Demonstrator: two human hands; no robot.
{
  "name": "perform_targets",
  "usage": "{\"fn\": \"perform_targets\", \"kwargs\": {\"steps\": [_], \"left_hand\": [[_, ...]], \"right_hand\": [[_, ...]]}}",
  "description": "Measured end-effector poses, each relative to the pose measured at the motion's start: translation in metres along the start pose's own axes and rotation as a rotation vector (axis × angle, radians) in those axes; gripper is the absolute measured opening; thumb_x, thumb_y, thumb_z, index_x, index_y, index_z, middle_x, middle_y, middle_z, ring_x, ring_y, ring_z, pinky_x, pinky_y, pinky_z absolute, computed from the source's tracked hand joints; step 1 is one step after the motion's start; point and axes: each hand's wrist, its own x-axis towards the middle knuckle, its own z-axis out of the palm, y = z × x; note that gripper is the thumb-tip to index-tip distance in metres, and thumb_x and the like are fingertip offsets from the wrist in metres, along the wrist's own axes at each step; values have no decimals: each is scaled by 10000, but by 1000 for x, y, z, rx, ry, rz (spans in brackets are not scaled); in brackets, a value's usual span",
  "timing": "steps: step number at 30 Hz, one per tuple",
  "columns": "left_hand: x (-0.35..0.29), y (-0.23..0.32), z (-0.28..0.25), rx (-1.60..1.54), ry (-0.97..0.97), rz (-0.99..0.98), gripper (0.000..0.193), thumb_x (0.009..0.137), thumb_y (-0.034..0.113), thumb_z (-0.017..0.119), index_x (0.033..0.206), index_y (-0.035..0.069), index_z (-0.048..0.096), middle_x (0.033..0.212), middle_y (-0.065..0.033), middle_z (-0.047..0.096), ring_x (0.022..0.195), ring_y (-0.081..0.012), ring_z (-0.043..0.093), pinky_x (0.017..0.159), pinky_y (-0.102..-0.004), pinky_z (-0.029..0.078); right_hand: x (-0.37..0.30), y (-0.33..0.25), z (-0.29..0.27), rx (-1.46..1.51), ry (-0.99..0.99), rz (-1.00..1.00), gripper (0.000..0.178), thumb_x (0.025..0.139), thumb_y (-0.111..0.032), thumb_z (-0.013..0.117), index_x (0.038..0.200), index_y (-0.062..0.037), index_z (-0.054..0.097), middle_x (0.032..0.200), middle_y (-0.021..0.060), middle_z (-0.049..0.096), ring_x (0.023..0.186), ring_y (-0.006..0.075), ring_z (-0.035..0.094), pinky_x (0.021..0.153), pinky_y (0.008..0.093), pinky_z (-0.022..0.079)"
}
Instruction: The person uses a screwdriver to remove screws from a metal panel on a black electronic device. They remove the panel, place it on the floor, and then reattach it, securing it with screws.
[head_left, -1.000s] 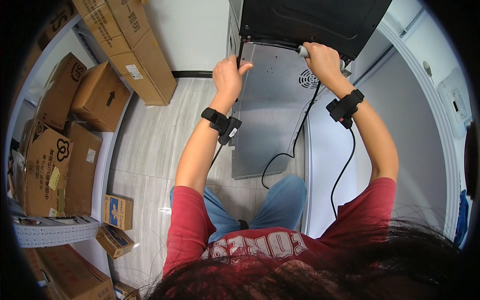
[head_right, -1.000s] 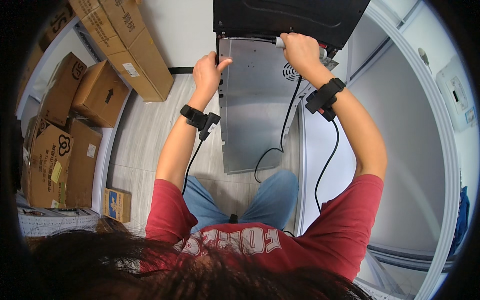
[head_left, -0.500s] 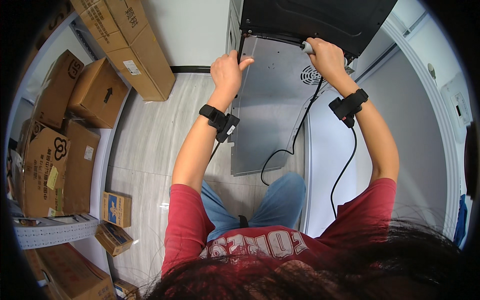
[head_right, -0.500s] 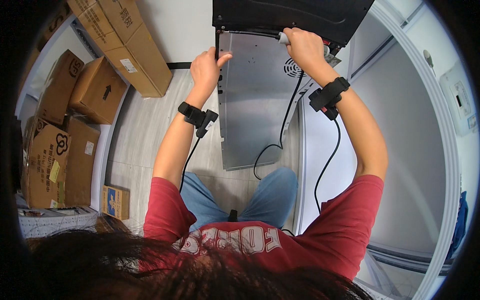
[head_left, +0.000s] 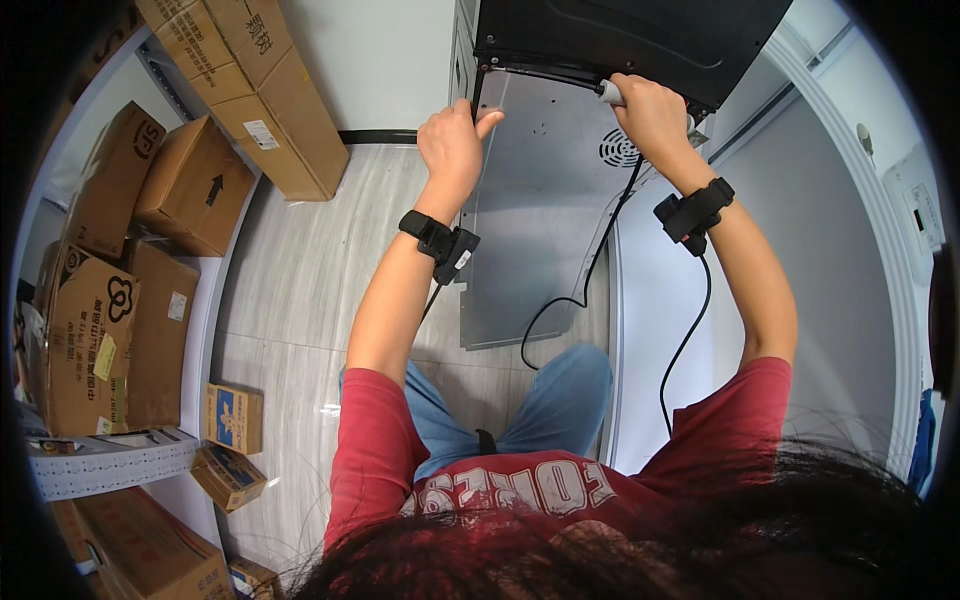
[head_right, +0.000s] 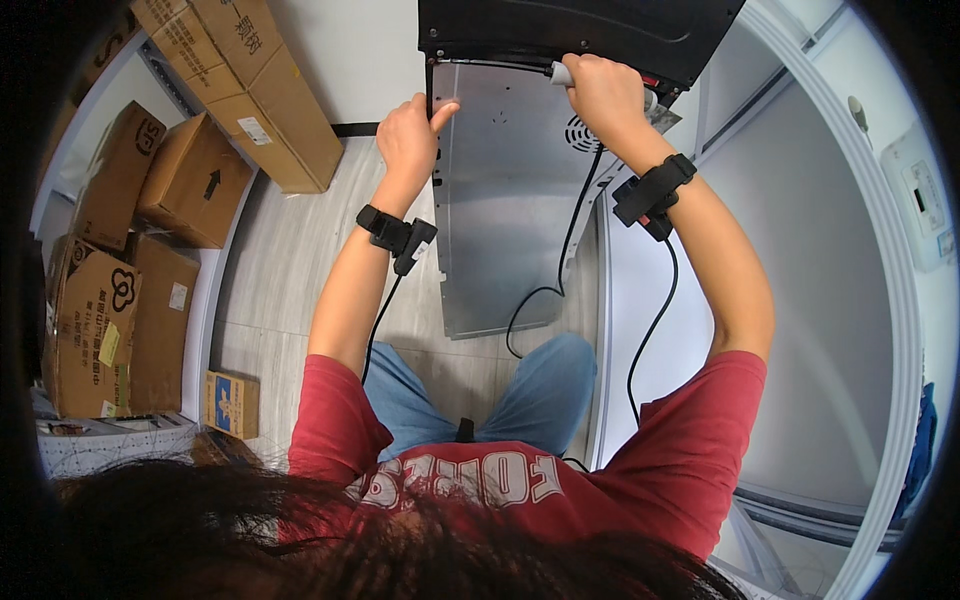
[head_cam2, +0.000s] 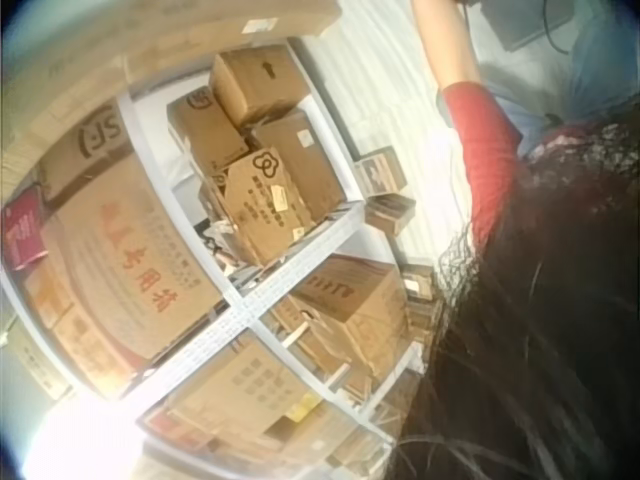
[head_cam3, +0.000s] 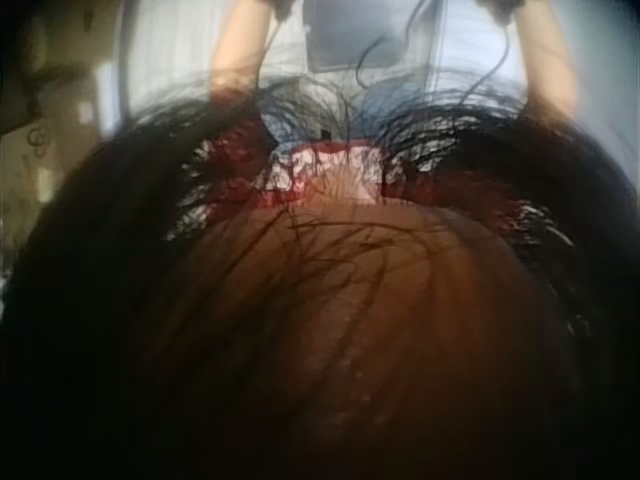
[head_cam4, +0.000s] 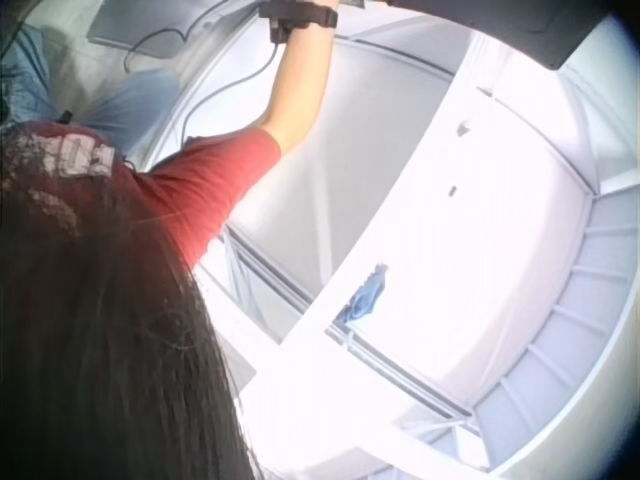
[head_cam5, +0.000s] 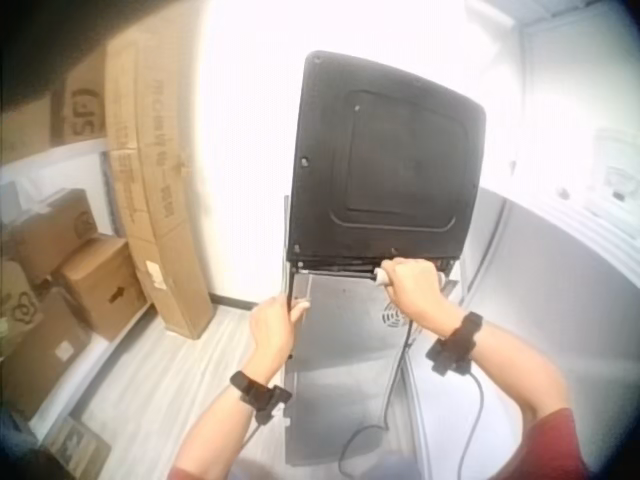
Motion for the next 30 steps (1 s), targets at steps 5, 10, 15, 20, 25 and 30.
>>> {"fn": "perform_targets", "kwargs": {"steps": [5,10,15,20,25,30], "left_hand": [[0,-3,1,14,12,7,519,798,523,593,665,23,549,598,-130,589,555,-315,579,522,-398,447],[2,-2,3,33,17,7,510,797,515,599,657,27,547,589,-128,584,542,-309,574,510,-389,441],[1,-3,6,59,6,-8,500,794,508,607,658,30,550,583,-125,581,529,-306,568,495,-385,428],[4,-1,8,28,20,4,470,787,483,627,674,31,567,593,-123,590,531,-305,568,502,-390,425],[5,-2,13,52,43,2,418,756,458,665,657,64,567,577,-91,586,555,-267,570,536,-387,397],[4,1,15,28,45,7,383,741,426,695,655,75,569,561,-71,579,552,-255,566,538,-378,395]], "right_hand": [[-10,-11,-6,75,-107,53,276,763,-163,654,1016,-68,600,924,110,631,779,336,619,655,404,503],[-20,-19,-15,140,-183,95,411,781,-192,673,1145,-51,542,1080,134,591,812,367,614,691,415,507],[-22,-33,-28,78,-205,51,321,779,-204,685,1014,-27,559,973,179,599,758,367,626,656,423,516],[-27,-40,-32,179,-409,127,316,798,-289,677,885,10,624,795,205,637,724,378,631,655,427,519],[-36,-58,-36,316,-623,266,367,818,-333,641,837,33,652,756,214,646,740,376,638,707,423,516],[-42,-63,-25,356,-727,326,344,857,-270,566,977,52,581,856,229,637,776,367,627,742,422,491]]}}
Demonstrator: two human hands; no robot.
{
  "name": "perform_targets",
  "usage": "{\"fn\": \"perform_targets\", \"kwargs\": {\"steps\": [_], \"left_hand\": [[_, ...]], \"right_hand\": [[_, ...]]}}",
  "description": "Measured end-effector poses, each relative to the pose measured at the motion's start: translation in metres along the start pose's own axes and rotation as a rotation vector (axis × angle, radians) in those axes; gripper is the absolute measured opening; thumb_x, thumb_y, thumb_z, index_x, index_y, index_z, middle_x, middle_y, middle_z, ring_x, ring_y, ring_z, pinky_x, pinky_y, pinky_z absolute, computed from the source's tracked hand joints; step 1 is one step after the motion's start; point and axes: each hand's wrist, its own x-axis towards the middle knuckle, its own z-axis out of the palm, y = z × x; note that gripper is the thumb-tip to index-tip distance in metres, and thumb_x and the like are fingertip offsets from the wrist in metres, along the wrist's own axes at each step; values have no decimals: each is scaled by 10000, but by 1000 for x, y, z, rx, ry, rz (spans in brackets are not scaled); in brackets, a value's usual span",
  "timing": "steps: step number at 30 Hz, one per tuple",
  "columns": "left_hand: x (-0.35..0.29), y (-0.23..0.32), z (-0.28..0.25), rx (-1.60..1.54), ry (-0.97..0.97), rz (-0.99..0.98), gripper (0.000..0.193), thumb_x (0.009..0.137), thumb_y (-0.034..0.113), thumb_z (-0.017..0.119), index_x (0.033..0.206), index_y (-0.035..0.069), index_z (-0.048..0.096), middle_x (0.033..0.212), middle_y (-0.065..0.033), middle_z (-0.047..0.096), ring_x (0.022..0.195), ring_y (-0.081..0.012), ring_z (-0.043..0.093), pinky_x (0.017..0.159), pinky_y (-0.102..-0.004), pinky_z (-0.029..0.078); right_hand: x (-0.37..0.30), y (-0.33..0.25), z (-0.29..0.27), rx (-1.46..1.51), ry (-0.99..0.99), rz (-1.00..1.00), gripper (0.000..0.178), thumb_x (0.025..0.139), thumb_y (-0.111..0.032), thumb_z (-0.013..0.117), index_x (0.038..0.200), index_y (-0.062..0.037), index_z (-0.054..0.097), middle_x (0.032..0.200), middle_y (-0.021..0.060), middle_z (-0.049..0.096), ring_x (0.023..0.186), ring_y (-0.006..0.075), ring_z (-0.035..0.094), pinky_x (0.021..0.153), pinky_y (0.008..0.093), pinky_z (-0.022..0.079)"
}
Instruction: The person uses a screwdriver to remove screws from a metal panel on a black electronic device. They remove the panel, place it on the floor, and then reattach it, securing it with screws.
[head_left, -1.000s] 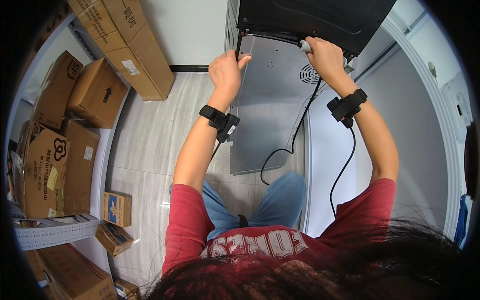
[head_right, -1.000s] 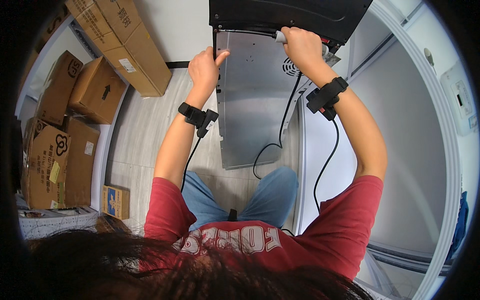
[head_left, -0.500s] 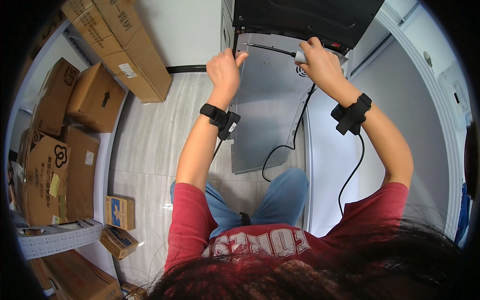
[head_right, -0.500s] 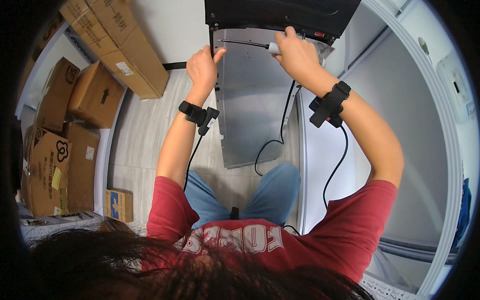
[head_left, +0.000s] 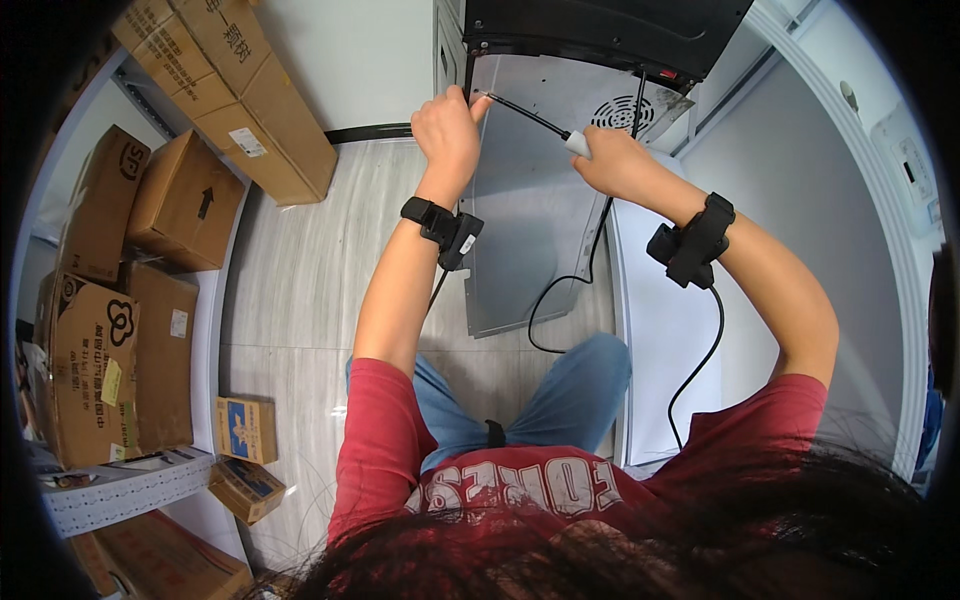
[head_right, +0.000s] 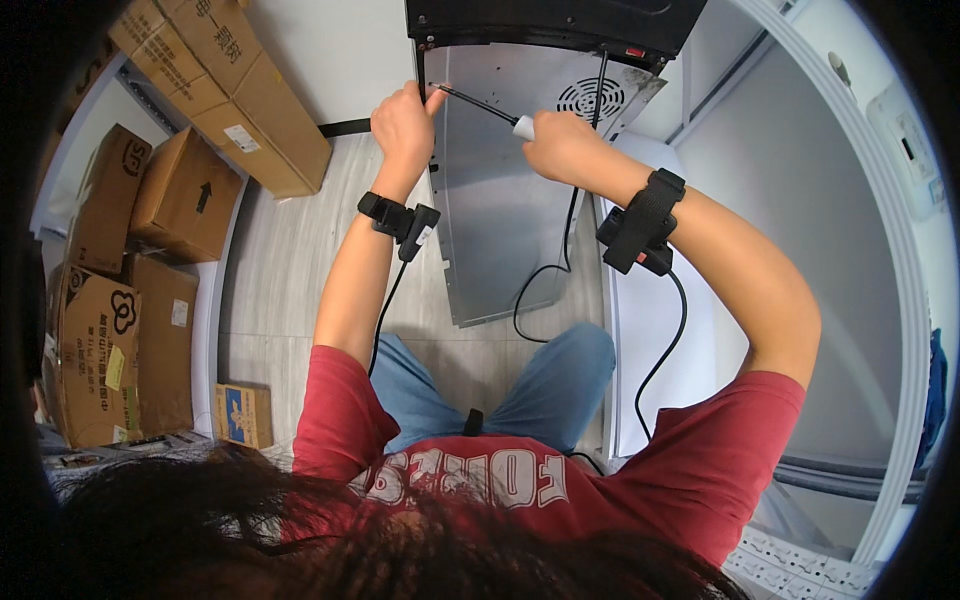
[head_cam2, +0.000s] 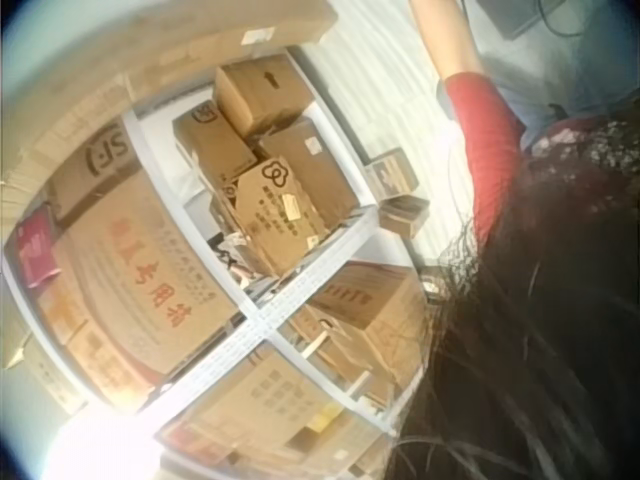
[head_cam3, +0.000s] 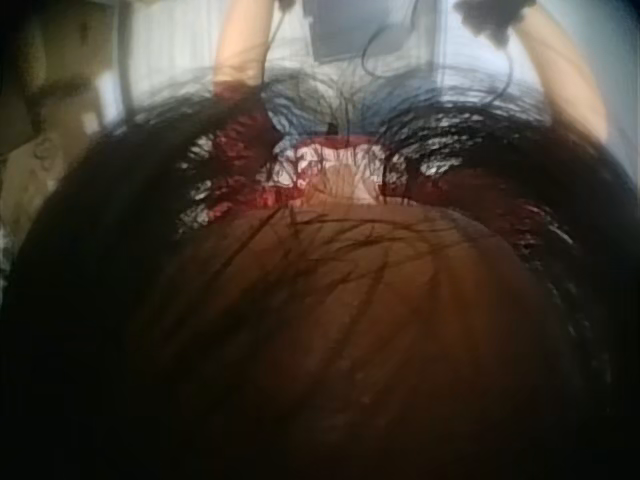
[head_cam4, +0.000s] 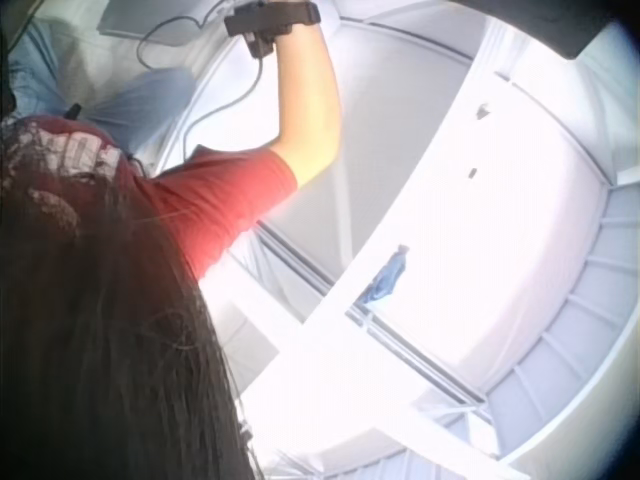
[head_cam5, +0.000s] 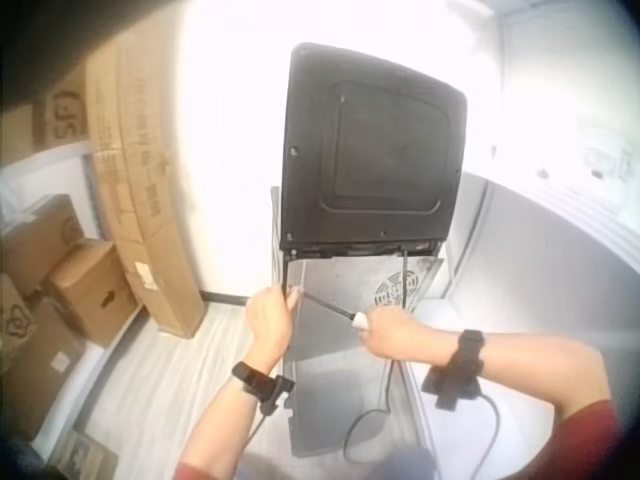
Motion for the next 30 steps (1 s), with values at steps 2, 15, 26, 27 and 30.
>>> {"fn": "perform_targets", "kwargs": {"steps": [2,15,26,27,30], "left_hand": [[0,-1,-1,17,-14,-8,373,739,421,699,660,79,573,569,-69,583,559,-253,568,545,-377,398],[7,4,-6,7,-37,-16,436,801,465,624,691,44,597,608,-119,606,562,-299,588,547,-400,434],[7,2,3,44,23,-21,407,745,482,670,654,95,585,579,-57,580,565,-243,582,548,-365,415],[7,4,3,41,19,-21,406,744,481,670,652,95,584,577,-57,579,566,-243,583,549,-365,416],[9,0,5,30,31,-9,408,743,484,669,647,97,579,575,-55,577,561,-242,581,546,-366,412]], "right_hand": [[-2,-13,-6,15,-56,51,351,864,-263,555,998,61,565,876,242,632,792,372,627,755,425,488],[4,-23,6,23,-40,46,376,861,-254,559,985,97,612,887,266,644,831,395,638,744,421,513],[6,-32,15,199,-120,64,410,904,-289,529,1046,90,462,813,216,622,677,295,634,630,395,510],[7,-31,16,249,-145,89,397,906,-289,531,1029,82,459,790,190,613,609,252,626,583,380,507],[4,-39,9,372,-219,58,446,912,-294,504,1046,128,456,704,189,638,631,299,648,614,393,513]]}}
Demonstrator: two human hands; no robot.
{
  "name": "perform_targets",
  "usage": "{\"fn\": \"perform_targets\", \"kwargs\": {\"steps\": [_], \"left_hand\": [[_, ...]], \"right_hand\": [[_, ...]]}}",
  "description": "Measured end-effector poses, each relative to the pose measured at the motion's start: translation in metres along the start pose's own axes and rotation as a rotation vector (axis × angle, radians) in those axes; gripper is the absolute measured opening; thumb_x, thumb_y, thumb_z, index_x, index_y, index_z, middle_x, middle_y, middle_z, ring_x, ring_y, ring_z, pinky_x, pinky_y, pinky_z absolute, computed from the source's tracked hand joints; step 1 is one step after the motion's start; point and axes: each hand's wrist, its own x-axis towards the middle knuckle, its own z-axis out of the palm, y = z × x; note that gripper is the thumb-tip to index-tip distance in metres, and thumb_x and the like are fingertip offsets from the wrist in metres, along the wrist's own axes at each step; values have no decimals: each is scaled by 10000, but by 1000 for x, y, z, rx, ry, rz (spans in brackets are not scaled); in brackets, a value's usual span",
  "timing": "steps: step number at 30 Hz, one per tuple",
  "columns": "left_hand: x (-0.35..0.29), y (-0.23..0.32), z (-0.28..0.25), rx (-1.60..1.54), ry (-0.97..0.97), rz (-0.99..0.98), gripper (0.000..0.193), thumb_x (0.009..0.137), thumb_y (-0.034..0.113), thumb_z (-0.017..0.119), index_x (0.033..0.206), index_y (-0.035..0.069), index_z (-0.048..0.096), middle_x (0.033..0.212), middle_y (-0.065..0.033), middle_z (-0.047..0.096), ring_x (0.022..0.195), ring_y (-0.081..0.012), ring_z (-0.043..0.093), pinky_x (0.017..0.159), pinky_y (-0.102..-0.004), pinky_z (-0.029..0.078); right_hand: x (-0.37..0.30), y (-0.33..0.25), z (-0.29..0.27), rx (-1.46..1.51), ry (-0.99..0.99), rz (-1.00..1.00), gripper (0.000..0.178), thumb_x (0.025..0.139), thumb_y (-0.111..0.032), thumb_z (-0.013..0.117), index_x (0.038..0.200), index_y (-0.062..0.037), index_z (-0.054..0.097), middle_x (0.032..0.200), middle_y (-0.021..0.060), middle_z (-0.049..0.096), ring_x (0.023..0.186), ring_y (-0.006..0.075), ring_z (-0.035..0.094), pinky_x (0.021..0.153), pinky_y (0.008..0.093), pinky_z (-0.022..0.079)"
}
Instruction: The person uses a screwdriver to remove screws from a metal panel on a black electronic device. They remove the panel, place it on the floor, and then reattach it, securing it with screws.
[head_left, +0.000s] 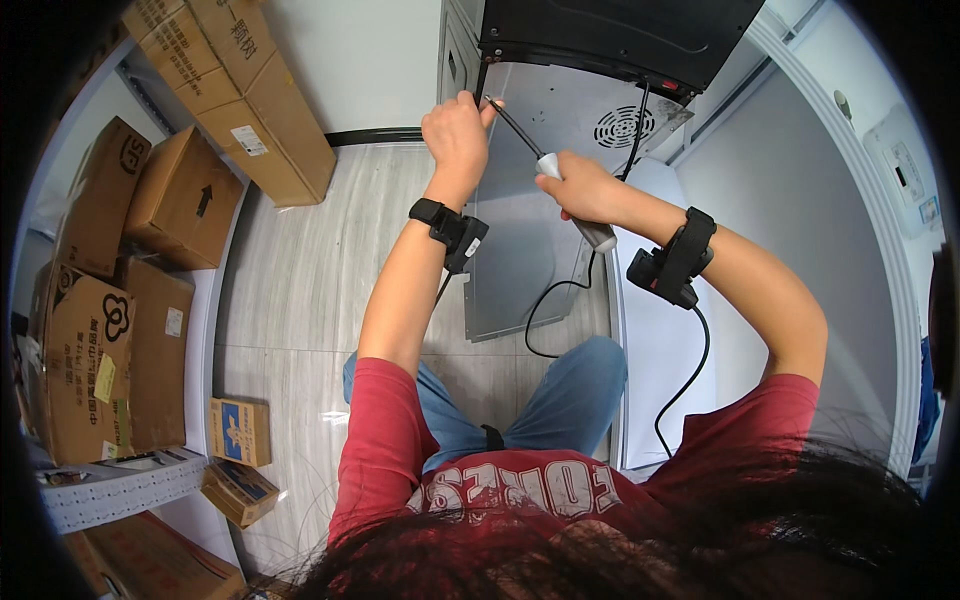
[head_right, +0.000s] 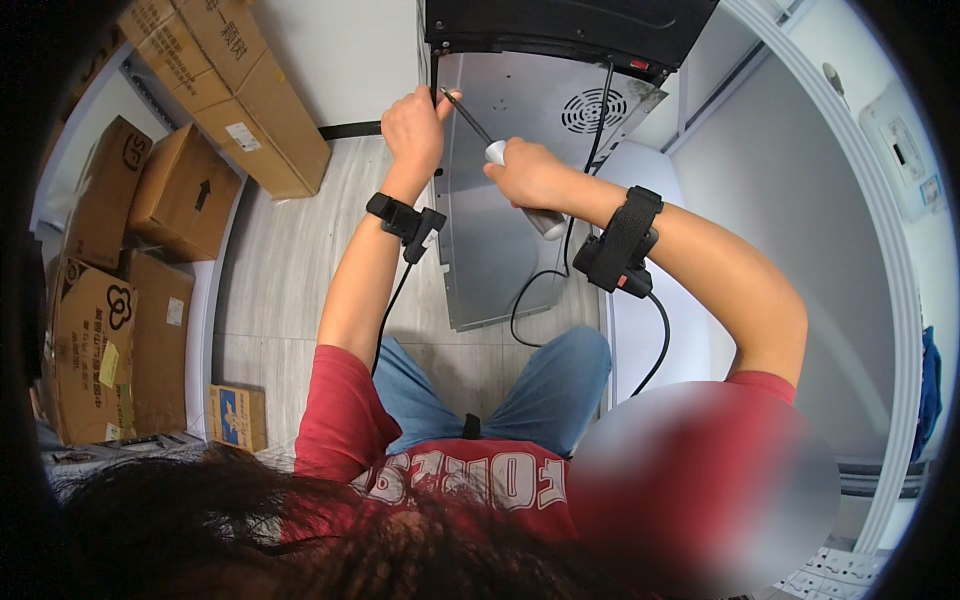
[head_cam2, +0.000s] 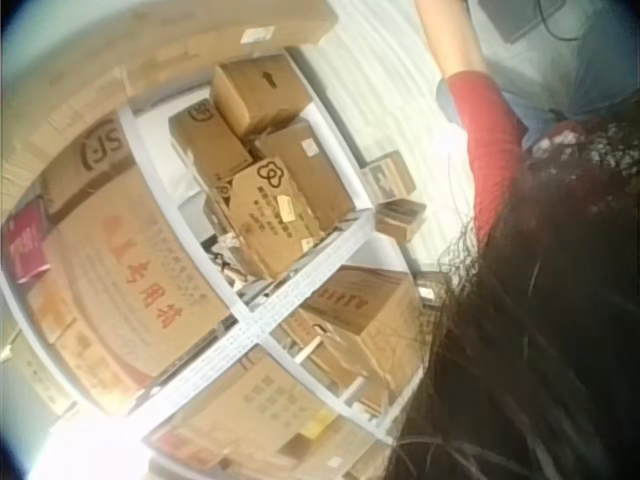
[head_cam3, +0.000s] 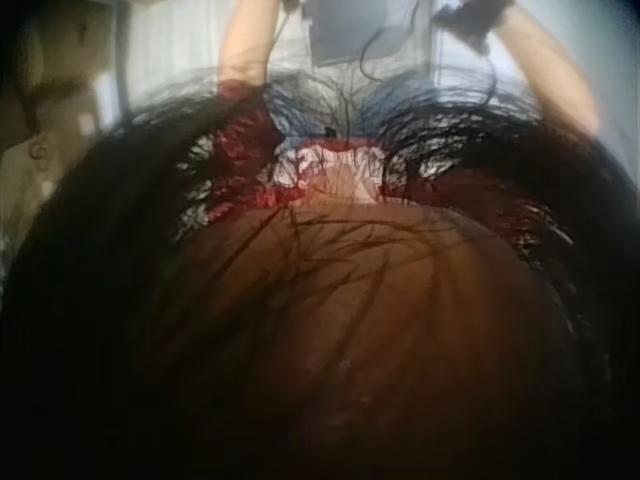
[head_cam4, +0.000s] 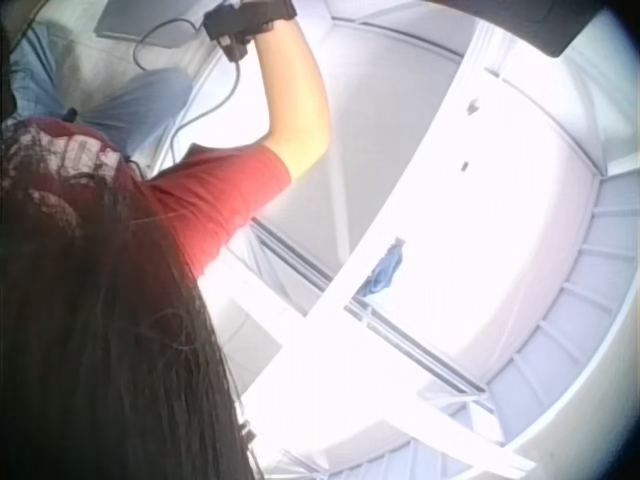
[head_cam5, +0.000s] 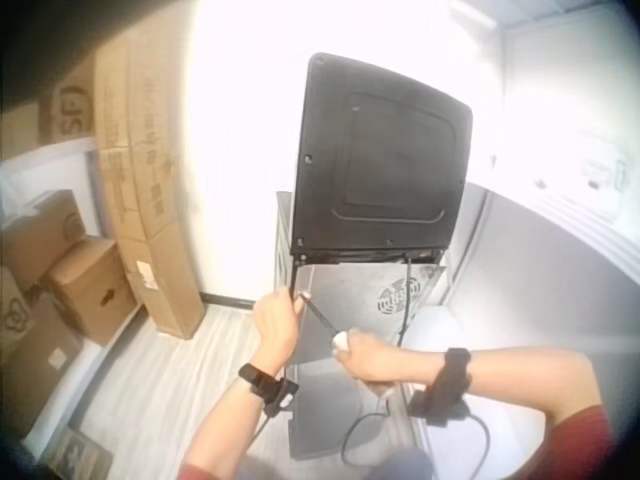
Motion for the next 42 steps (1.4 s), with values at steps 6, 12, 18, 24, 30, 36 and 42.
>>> {"fn": "perform_targets", "kwargs": {"steps": [6,12,18,24,30,36,42], "left_hand": [[-1,1,-1,18,6,12,414,743,492,664,640,102,572,564,-55,571,539,-244,567,530,-364,398],[1,-3,-2,4,20,75,473,788,495,620,631,52,569,528,-99,563,478,-276,560,468,-369,411],[5,-5,2,-68,54,105,467,779,480,640,602,55,559,501,-110,545,454,-281,545,455,-375,398],[5,-4,3,-80,43,102,467,773,474,650,597,52,557,503,-118,549,458,-287,548,452,-368,394],[8,-4,5,-99,15,106,449,781,459,650,605,55,566,505,-113,556,459,-283,550,460,-366,396],[5,-6,5,-97,-2,87,437,794,445,644,616,52,574,520,-110,567,466,-288,554,475,-373,405],[7,-3,6,-117,-10,90,442,796,467,633,626,62,579,524,-104,575,472,-287,563,480,-377,411]], "right_hand": [[-1,-6,1,45,-37,25,413,919,-287,485,934,124,517,663,140,618,557,237,627,553,367,507],[-11,-31,0,179,-148,146,380,935,-292,463,964,86,483,742,92,569,536,158,585,489,306,496],[-10,-37,4,385,-160,178,364,948,-285,442,973,76,473,720,72,527,544,156,576,478,289,501],[-10,-41,3,265,-126,191,365,928,-273,478,1008,82,457,770,114,555,533,165,580,471,305,495],[-9,-36,10,-134,104,113,405,895,-258,525,1079,86,415,806,145,581,646,178,612,602,330,499],[-27,-47,8,58,70,43,478,894,-229,546,1208,66,337,826,173,588,746,259,611,672,375,489],[-36,-34,11,60,241,-8,527,841,-158,594,1197,91,294,845,231,588,537,295,599,440,379,467]]}}
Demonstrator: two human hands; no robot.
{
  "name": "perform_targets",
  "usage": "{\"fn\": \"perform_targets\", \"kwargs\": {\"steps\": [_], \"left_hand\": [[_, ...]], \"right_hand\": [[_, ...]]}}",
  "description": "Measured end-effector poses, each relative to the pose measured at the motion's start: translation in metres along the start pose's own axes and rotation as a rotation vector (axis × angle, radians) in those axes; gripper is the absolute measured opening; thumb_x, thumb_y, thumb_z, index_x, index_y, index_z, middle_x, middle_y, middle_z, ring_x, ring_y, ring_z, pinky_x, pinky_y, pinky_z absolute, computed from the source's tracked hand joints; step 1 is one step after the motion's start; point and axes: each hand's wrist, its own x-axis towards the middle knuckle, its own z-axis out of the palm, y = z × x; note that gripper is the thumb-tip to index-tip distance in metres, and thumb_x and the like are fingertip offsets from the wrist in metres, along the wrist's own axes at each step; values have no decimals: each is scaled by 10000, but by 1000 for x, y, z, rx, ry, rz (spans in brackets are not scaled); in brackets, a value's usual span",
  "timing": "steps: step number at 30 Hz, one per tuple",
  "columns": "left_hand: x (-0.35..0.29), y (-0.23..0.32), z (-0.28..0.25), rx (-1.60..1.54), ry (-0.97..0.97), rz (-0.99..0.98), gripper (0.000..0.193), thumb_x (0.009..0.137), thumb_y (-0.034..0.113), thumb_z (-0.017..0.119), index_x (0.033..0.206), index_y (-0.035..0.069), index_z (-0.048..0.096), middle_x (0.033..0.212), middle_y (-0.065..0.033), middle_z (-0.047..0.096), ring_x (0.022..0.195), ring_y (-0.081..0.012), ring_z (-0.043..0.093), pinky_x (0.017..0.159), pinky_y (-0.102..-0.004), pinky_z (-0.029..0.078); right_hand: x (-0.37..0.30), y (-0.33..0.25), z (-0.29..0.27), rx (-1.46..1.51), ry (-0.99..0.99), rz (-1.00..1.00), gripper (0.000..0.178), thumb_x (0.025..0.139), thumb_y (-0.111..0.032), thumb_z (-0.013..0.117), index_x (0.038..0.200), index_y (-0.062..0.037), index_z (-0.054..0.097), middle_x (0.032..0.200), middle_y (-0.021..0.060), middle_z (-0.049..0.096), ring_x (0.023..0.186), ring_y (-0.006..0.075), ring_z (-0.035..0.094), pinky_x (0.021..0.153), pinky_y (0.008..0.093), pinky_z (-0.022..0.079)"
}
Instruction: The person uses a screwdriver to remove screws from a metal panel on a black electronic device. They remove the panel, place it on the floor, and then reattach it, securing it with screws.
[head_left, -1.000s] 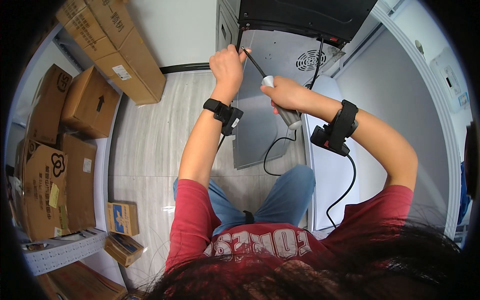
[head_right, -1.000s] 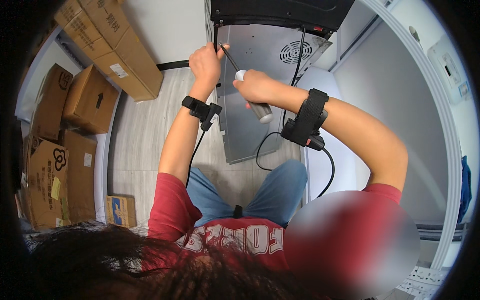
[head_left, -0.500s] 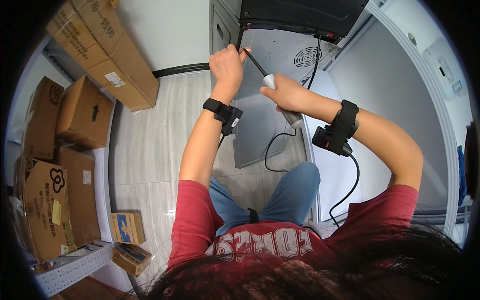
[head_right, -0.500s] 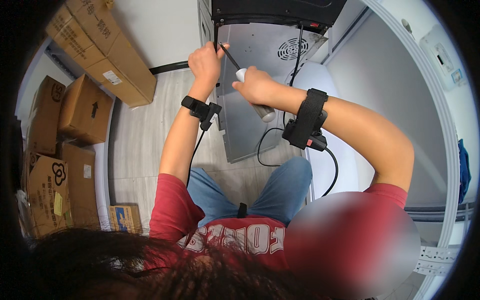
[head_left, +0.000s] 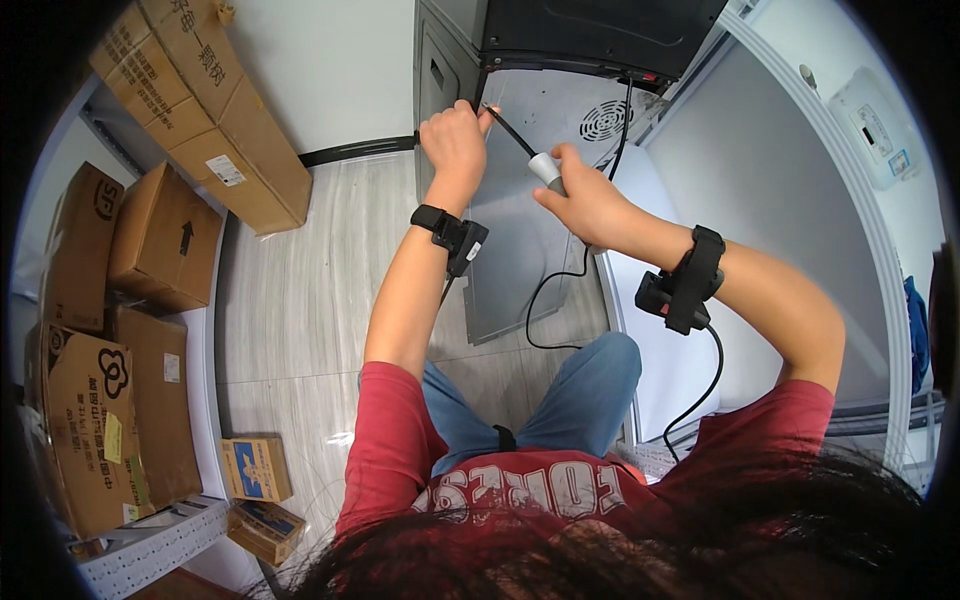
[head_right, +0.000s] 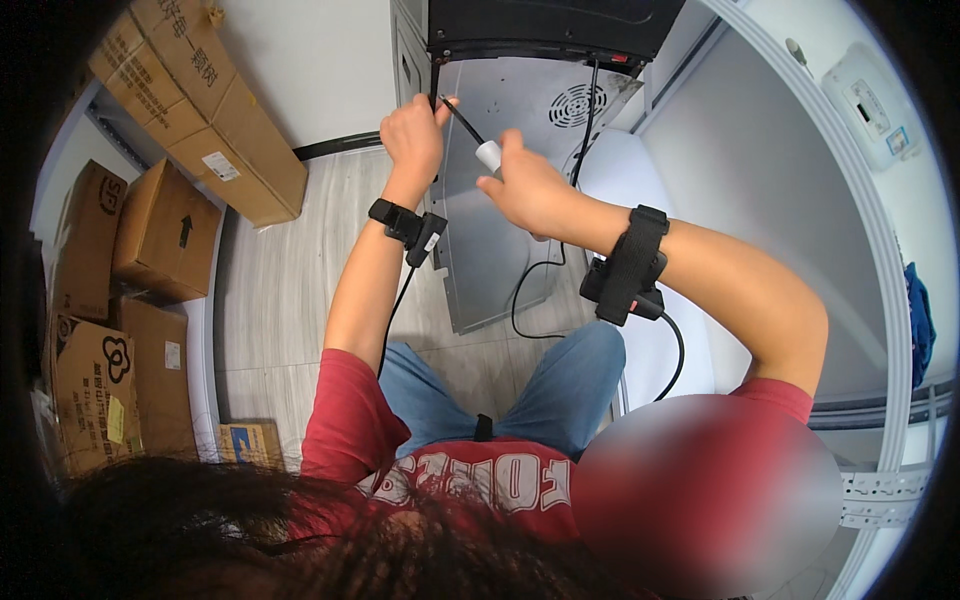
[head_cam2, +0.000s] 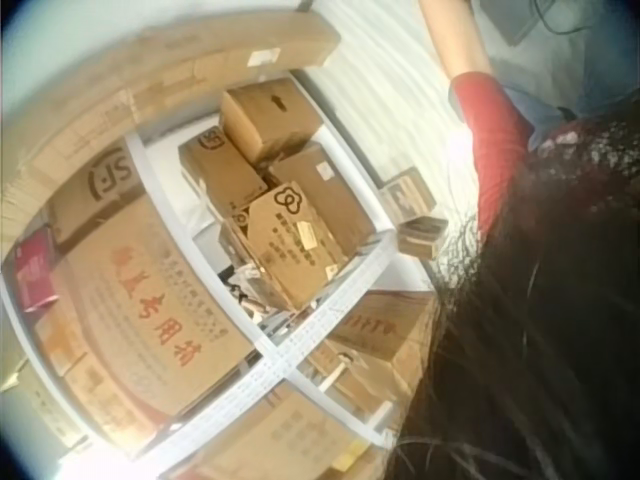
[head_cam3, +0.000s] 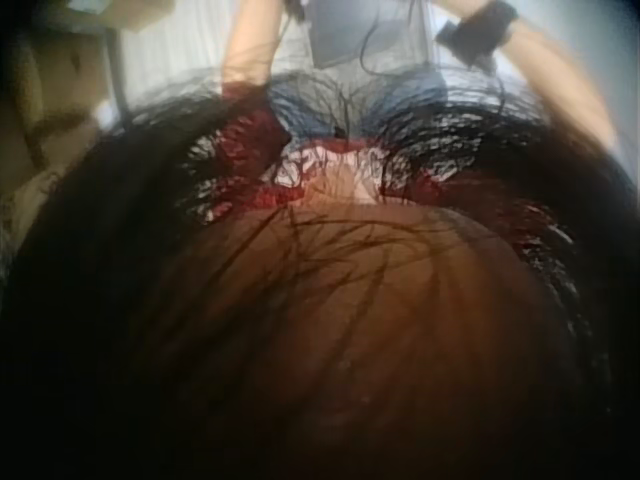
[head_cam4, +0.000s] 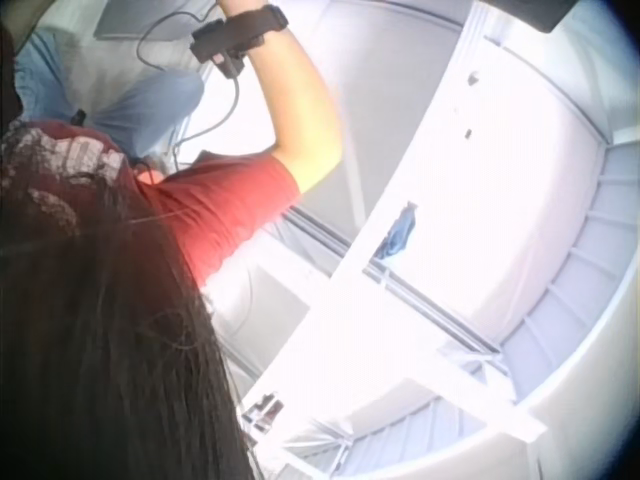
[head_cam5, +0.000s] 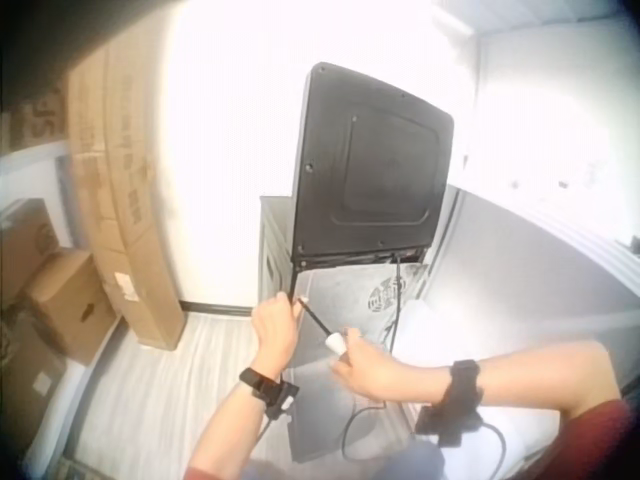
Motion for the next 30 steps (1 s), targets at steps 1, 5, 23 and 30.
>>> {"fn": "perform_targets", "kwargs": {"steps": [1,5,23,30], "left_hand": [[0,-1,0,17,-13,-8,445,798,473,628,627,65,580,525,-104,575,475,-287,566,483,-378,413],[-1,-1,-1,51,-26,-23,456,803,495,613,628,75,584,529,-104,578,482,-286,572,491,-381,416],[-5,-1,1,82,2,-27,411,786,469,646,628,94,593,505,-92,563,482,-270,570,496,-371,416],[-5,0,3,113,21,-39,424,792,473,641,623,87,591,500,-99,562,475,-277,573,479,-379,418]], "right_hand": [[-1,-7,-1,-21,-18,54,514,838,-162,597,1207,65,320,835,211,585,612,291,600,525,373,474],[-9,-22,-15,-68,-79,94,500,790,-166,640,1199,13,415,850,184,584,777,293,605,711,365,486],[-35,-13,-38,-247,195,-200,347,785,-60,591,1085,15,433,1034,210,501,780,404,573,689,429,475],[-37,-11,-32,-395,245,-348,231,845,-115,588,1040,-38,490,1031,143,500,688,406,571,675,446,486]]}}
